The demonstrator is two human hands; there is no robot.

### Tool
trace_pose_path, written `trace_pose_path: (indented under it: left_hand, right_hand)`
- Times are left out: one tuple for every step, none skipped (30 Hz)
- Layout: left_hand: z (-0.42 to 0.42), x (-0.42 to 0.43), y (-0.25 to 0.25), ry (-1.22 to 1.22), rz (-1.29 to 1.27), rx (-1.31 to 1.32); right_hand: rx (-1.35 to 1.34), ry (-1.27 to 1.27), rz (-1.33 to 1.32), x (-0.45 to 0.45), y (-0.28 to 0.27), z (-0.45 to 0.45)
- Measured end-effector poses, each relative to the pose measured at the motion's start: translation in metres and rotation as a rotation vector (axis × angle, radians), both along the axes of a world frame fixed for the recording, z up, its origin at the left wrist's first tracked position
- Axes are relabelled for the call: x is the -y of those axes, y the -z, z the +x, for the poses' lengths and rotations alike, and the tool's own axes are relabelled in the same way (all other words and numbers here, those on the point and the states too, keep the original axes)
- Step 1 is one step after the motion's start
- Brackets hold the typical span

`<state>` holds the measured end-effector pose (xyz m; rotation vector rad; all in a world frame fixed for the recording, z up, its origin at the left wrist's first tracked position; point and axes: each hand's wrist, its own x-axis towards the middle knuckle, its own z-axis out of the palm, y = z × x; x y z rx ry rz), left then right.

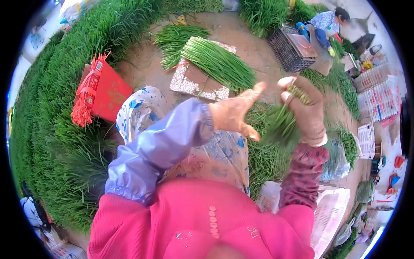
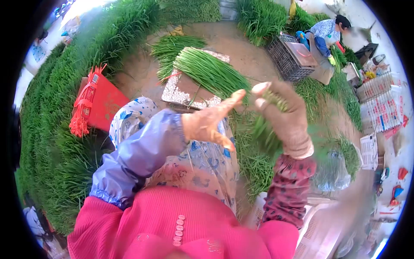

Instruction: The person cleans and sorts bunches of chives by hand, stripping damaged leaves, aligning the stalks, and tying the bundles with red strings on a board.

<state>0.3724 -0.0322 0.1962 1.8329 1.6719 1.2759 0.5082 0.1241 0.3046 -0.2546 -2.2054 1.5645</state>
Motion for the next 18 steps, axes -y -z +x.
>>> trace_pose_path:
  left_hand:
    - [0.009, -0.006, -0.008, -0.005, -0.005, -0.004]
    - [0.015, -0.012, -0.016, 0.076, 0.049, 0.183]
    - [0.020, -0.018, -0.020, 0.161, 0.105, 0.369]
    - [0.026, -0.023, -0.018, 0.164, 0.102, 0.361]
    - [0.031, -0.027, -0.012, 0.173, 0.157, 0.537]
    - [0.035, -0.027, -0.008, 0.181, 0.210, 0.716]
    - [0.036, -0.022, -0.010, 0.189, 0.126, 0.882]
    - [0.037, -0.018, -0.012, 0.183, 0.049, 1.055]
    - [0.031, -0.013, -0.014, 0.080, 0.009, 0.993]
    - [0.027, -0.009, -0.011, 0.009, 0.013, 0.924]
    - [0.024, -0.006, -0.008, -0.063, 0.014, 0.855]
    - [0.020, -0.002, -0.005, -0.136, 0.011, 0.788]
    - [0.020, -0.002, -0.002, -0.188, 0.083, 0.727]
    - [0.020, -0.004, 0.005, -0.154, 0.104, 0.926]
    - [0.021, -0.007, 0.012, -0.126, 0.132, 1.128]
    - [0.016, -0.009, 0.016, -0.127, 0.134, 1.135]
    - [0.010, -0.012, 0.020, -0.176, 0.171, 1.223]
    - [0.002, -0.015, 0.022, -0.228, 0.210, 1.311]
  right_hand:
    - [-0.004, -0.005, -0.005, 0.010, 0.006, 0.000]
    - [-0.021, -0.051, -0.172, 0.019, 0.010, 0.000]
    - [-0.038, -0.095, -0.337, 0.025, 0.013, -0.001]
    - [-0.047, -0.093, -0.338, 0.026, 0.017, -0.004]
    - [-0.148, -0.089, -0.305, 0.027, 0.022, -0.008]
    - [-0.244, -0.083, -0.272, 0.030, 0.024, -0.013]
    - [-0.270, -0.023, -0.384, 0.045, 0.023, -0.017]
    - [-0.261, -0.017, -0.387, 0.054, 0.029, -0.025]
    - [-0.339, 0.055, -0.285, 0.059, 0.039, -0.036]
    - [-0.414, 0.125, -0.179, 0.060, 0.047, -0.044]
    - [-0.166, 0.076, -0.212, 0.053, 0.049, -0.045]
    - [-0.152, 0.078, -0.208, 0.052, 0.048, -0.051]
    - [-0.225, 0.028, -0.106, 0.050, 0.045, -0.058]
    - [-0.301, -0.021, -0.006, 0.047, 0.044, -0.066]
    - [-0.302, -0.077, -0.024, 0.035, 0.046, -0.068]
    - [-0.294, -0.078, -0.023, 0.028, 0.048, -0.067]
    - [-0.224, -0.044, -0.057, 0.024, 0.051, -0.062]
    - [-0.154, -0.011, -0.090, 0.021, 0.054, -0.057]
